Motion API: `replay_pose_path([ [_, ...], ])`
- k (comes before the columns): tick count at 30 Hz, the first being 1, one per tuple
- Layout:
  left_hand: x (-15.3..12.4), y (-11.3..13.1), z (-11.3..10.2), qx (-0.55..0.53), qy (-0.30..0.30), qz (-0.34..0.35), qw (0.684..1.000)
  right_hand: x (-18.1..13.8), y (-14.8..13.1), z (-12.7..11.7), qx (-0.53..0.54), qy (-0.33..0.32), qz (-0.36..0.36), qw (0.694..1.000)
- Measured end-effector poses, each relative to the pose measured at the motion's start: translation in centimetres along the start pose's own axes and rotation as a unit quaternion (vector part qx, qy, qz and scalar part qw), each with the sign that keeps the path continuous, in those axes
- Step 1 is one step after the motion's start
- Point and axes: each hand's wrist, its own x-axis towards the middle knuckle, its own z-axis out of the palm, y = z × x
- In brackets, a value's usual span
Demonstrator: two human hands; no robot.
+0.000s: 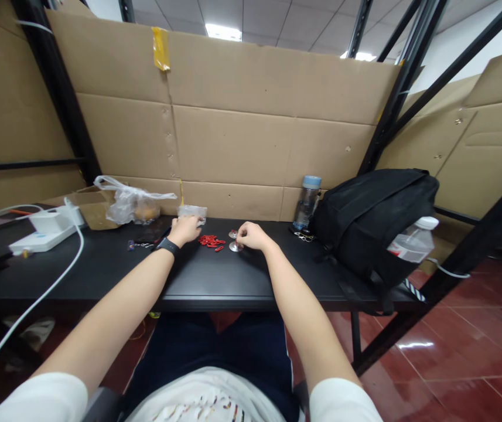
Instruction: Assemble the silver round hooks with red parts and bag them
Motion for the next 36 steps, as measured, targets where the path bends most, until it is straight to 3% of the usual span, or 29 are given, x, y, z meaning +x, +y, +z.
replay_pose_path([
  [3, 0.0, -2.6, 0.0, 0.026, 0.024, -0.067, 0.997, -0.1, 0.1, -0.3, -0.009, -0.013, 0.002, 1.000],
  [7, 0.2, -4.4, 0.6, 0.033, 0.055, -0.101, 0.993, -0.1, 0.2, -0.5, 0.003, 0.001, 0.006, 1.000],
  [13, 0.7, -4.9, 1.2, 0.028, 0.107, -0.118, 0.987, 0.0, 0.6, -0.8, -0.001, -0.002, 0.002, 1.000],
  [19, 0.5, -4.4, -0.2, -0.004, 0.123, -0.128, 0.984, -0.1, 0.9, -1.2, -0.013, -0.003, 0.031, 0.999],
  [23, 0.1, -2.7, -1.5, -0.027, 0.146, -0.086, 0.985, -0.3, 1.3, -1.6, -0.021, 0.011, 0.043, 0.999],
  [28, -0.4, 0.6, -2.1, -0.058, 0.144, 0.032, 0.987, -0.7, 1.6, -2.3, -0.038, 0.010, 0.076, 0.996],
  [36, -1.5, 5.3, -1.2, -0.057, 0.024, 0.178, 0.982, -0.8, 2.4, -2.5, -0.045, -0.018, 0.089, 0.995],
])
